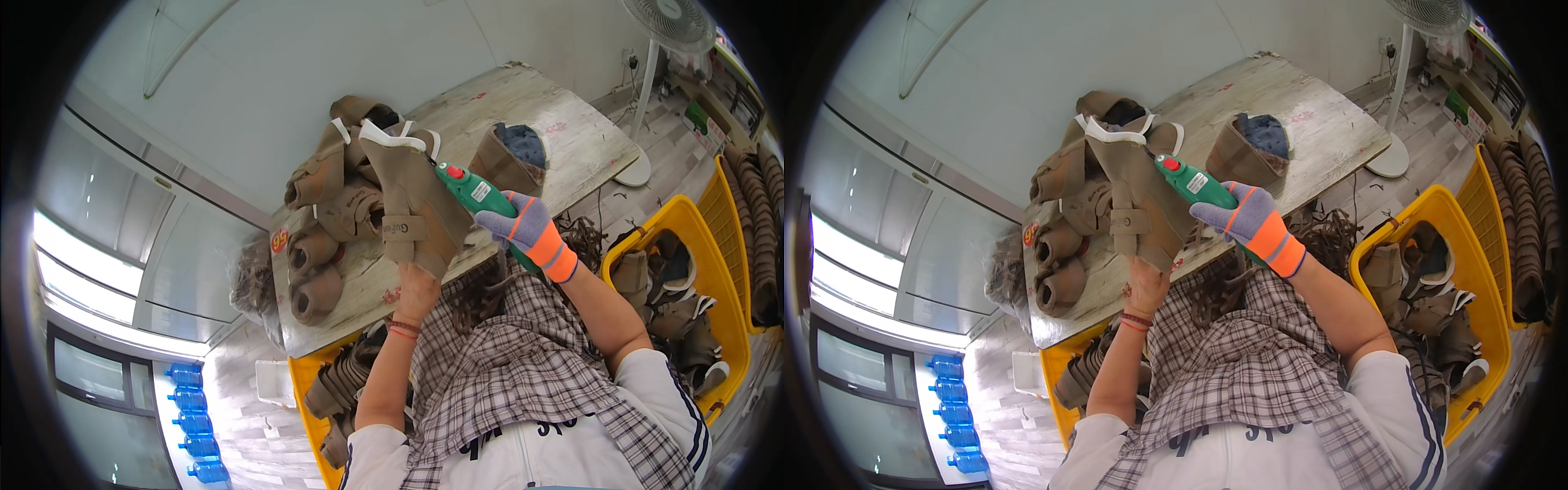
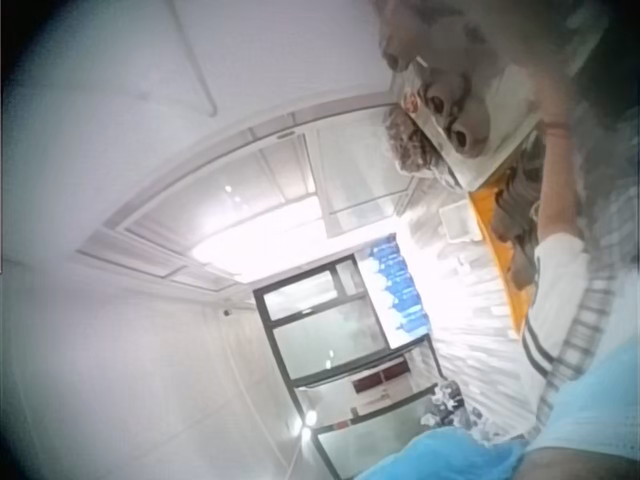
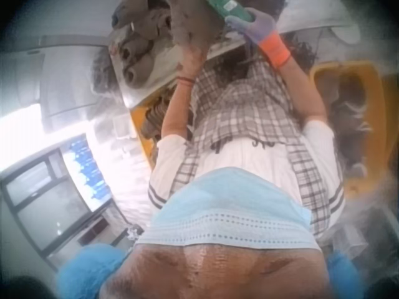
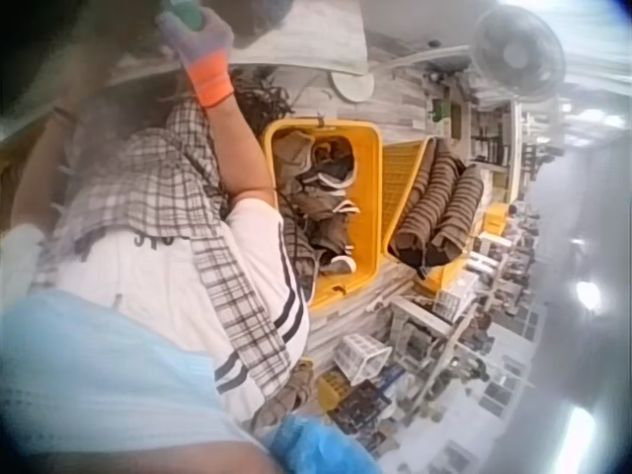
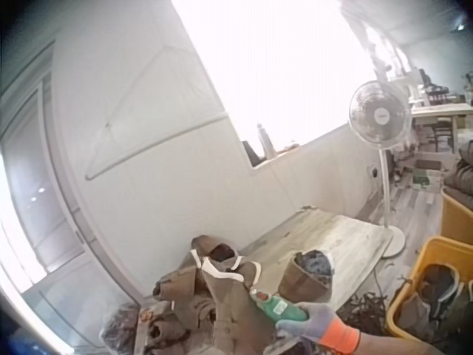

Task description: The person trims the interior lining of several brown boots using a green electric trimmer and red-handled scissors. They repeatedly pick up boots from a yellow basket, trim the inside, and place them back. The work occurs at a wooden table with a fan and water bottles visible in the background.

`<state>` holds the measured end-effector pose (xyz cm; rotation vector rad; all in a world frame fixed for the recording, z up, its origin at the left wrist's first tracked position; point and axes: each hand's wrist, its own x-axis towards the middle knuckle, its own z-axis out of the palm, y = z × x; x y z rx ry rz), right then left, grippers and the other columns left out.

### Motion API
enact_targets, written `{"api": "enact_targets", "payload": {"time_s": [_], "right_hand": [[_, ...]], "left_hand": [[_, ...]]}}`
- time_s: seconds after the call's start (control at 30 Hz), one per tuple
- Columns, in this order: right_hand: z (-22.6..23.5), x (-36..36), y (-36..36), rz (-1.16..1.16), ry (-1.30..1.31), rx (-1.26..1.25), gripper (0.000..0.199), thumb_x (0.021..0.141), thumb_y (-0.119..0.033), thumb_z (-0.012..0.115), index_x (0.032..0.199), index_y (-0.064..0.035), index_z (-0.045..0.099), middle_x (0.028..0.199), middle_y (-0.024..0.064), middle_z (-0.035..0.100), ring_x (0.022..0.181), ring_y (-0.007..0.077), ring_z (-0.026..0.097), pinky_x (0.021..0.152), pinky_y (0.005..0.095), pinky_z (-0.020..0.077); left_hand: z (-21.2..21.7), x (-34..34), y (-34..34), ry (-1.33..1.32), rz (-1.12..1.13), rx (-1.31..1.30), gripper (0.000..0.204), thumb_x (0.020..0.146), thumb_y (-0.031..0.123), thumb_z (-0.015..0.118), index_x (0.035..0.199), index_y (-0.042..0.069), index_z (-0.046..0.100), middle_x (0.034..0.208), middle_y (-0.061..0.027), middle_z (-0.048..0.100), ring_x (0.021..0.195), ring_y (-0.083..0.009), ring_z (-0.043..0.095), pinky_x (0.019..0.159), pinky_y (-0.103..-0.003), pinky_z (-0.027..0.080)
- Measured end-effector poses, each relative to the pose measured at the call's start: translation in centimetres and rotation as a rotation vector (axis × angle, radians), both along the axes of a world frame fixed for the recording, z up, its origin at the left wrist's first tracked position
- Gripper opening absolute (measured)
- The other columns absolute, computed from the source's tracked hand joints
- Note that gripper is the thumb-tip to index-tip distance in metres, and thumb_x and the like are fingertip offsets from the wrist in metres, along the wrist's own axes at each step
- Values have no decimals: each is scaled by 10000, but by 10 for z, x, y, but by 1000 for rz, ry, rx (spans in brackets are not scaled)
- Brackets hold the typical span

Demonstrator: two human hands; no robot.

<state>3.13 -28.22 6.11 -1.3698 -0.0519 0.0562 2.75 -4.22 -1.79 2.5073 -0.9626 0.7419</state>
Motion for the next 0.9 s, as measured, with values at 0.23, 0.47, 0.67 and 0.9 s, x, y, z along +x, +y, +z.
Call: {"api": "enact_targets", "payload": {"time_s": [0.23, 0.47, 0.67, 0.9], "right_hand": [[-13, 10, -18, -140, -41, -96, 414, 713, -267, 774, 970, 2, 593, 684, 8, 579, 523, 48, 503, 472, 200, 417], [-49, 4, -76, -320, 52, -280, 481, 717, -291, 771, 1037, 13, 580, 693, 10, 593, 550, 45, 516, 492, 203, 423], [-48, -3, -103, -419, 119, -159, 339, 777, -228, 721, 958, 12, 564, 650, 11, 562, 500, 70, 511, 448, 219, 427], [-67, 2, -126, -573, 128, -120, 335, 757, -242, 735, 947, -9, 588, 632, -12, 548, 487, 47, 471, 440, 205, 378]], "left_hand": [[12, 16, -3, -34, -39, -33, 304, 710, 24, 607, 1009, -20, 578, 1183, -272, 420, 1108, -487, 372, 962, -543, 313], [55, 144, -5, -100, 27, -114, 268, 686, 13, 666, 935, -16, 570, 1018, -159, 499, 1001, -366, 455, 875, -482, 354], [44, 220, -44, -249, 92, 88, 182, 733, -9, 561, 904, 25, 611, 987, -87, 543, 989, -291, 486, 877, -398, 351], [-46, 190, -111, 990, 235, -1347, 257, 817, 4, 556, 1074, -10, 536, 1009, -99, 592, 949, -235, 532, 858, -374, 420]]}}
